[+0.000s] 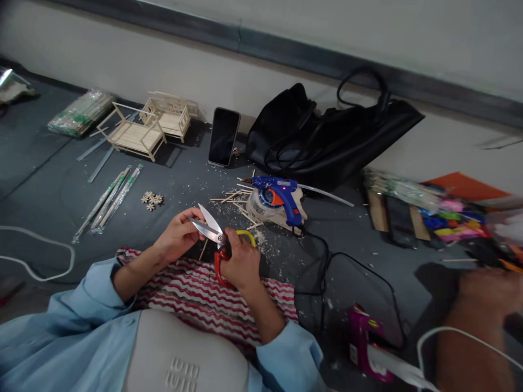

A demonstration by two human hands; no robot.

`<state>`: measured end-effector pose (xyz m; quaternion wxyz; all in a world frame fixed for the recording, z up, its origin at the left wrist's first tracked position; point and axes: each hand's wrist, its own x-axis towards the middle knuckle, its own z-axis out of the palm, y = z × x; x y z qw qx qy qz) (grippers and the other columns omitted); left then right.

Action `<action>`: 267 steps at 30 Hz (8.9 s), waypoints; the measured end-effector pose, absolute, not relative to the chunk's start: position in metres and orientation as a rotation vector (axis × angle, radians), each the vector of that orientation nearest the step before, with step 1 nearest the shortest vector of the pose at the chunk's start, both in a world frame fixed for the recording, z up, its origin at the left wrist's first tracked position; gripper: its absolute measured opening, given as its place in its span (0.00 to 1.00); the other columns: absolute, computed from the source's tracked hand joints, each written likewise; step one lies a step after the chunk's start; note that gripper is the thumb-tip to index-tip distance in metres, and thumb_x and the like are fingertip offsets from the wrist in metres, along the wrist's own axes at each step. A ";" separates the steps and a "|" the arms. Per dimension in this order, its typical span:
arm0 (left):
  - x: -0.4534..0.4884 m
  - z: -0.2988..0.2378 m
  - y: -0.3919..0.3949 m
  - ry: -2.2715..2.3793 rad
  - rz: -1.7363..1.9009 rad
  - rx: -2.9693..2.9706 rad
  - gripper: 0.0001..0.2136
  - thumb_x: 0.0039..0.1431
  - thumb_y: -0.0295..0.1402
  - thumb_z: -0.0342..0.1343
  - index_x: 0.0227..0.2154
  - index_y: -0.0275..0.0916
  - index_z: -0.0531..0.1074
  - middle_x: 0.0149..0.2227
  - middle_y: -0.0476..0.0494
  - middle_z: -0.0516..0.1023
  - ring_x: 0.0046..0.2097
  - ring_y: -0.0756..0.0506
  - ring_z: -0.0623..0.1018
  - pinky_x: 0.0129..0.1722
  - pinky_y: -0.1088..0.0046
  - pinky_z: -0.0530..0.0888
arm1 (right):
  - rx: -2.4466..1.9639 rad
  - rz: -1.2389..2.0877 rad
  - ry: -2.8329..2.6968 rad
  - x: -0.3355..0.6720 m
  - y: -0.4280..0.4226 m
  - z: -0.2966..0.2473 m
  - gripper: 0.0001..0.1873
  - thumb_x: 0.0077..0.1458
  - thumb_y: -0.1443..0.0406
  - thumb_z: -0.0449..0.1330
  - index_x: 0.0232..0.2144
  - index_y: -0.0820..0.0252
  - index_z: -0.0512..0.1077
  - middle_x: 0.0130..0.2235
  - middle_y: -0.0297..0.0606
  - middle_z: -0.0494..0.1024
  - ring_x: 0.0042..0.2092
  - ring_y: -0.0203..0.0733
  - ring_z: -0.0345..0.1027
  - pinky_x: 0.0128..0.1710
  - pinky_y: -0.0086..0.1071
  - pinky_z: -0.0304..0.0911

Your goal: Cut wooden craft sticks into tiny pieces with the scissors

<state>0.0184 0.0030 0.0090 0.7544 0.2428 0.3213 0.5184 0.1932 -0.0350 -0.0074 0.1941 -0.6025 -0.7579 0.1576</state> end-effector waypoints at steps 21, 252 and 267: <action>0.015 0.009 0.004 0.708 1.180 0.610 0.13 0.40 0.31 0.70 0.27 0.34 0.73 0.22 0.50 0.76 0.23 0.52 0.74 0.26 0.78 0.71 | -1.693 0.343 -2.225 0.193 -0.036 -0.005 0.19 0.46 0.66 0.54 0.43 0.58 0.70 0.25 0.34 0.74 0.27 0.41 0.66 0.27 0.30 0.55; 0.022 -0.004 -0.003 1.003 1.393 1.483 0.09 0.60 0.37 0.54 0.30 0.38 0.73 0.28 0.48 0.72 0.33 0.49 0.69 0.37 0.77 0.66 | -1.517 0.621 -2.061 0.186 -0.025 -0.001 0.15 0.40 0.68 0.52 0.36 0.55 0.62 0.23 0.26 0.62 0.24 0.36 0.55 0.26 0.29 0.47; 0.023 -0.010 -0.003 1.015 1.378 1.644 0.11 0.64 0.39 0.48 0.33 0.37 0.69 0.27 0.51 0.69 0.30 0.52 0.67 0.32 0.78 0.65 | -1.528 0.652 -2.109 0.188 -0.029 0.004 0.19 0.40 0.69 0.52 0.39 0.55 0.61 0.25 0.27 0.65 0.26 0.37 0.57 0.28 0.29 0.48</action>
